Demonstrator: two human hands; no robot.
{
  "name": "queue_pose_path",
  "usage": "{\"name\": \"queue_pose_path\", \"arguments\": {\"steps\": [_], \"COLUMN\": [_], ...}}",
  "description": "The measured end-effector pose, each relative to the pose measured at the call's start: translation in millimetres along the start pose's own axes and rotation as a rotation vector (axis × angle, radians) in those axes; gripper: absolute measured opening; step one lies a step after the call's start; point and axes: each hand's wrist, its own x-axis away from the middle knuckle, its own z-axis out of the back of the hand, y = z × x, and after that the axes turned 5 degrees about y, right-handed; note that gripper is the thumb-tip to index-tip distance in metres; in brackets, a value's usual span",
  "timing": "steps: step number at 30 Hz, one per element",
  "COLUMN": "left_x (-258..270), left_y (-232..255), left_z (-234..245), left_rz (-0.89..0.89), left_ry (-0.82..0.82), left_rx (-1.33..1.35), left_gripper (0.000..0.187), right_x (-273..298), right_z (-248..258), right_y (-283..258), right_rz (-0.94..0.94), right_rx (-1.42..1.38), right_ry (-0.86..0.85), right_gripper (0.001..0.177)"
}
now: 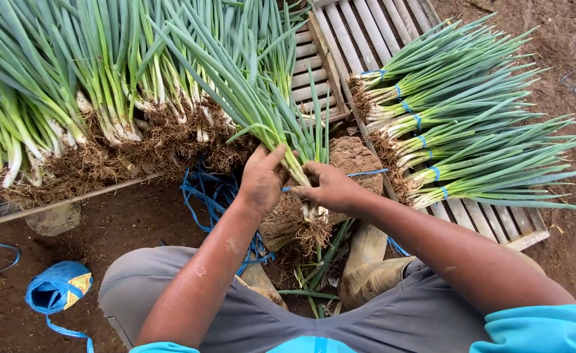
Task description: The person sits on the ground and bundles green onions using blue plastic ties. They gather onions from a wooden crate, align the roots, wrap the tie around the bundle, and secure it before placing the finished bundle on a wooden pallet.
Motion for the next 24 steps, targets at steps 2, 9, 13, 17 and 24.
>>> {"name": "queue_pose_path", "arguments": {"steps": [2,9,13,17,24], "left_x": [6.0,31.9,35.4,18.2,-1.8], "left_y": [-1.6,6.7,11.7,-1.5,-21.8], "left_z": [-0.1,-13.3,-18.7,-5.5,13.3], "left_rz": [-0.025,-0.167,-0.203,-0.143,-0.054], "left_ry": [0.022,-0.023,-0.012,0.046,0.07], "left_rx": [-0.059,-0.189,-0.194,-0.092,-0.008], "left_gripper": [0.048,0.1,0.109,0.096,0.063], "right_x": [-7.4,-15.3,-16.6,-20.1,-4.7], "right_z": [4.9,12.5,11.6,16.9,16.6], "right_y": [16.9,20.1,37.4,47.6,23.8], "right_rz": [0.032,0.075,0.065,0.023,0.047], "right_rx": [-0.057,-0.052,-0.184,-0.283,-0.269], "right_ry": [0.008,-0.011,0.01,0.009,0.001], "right_gripper": [0.042,0.021,0.028,0.027,0.019]}}
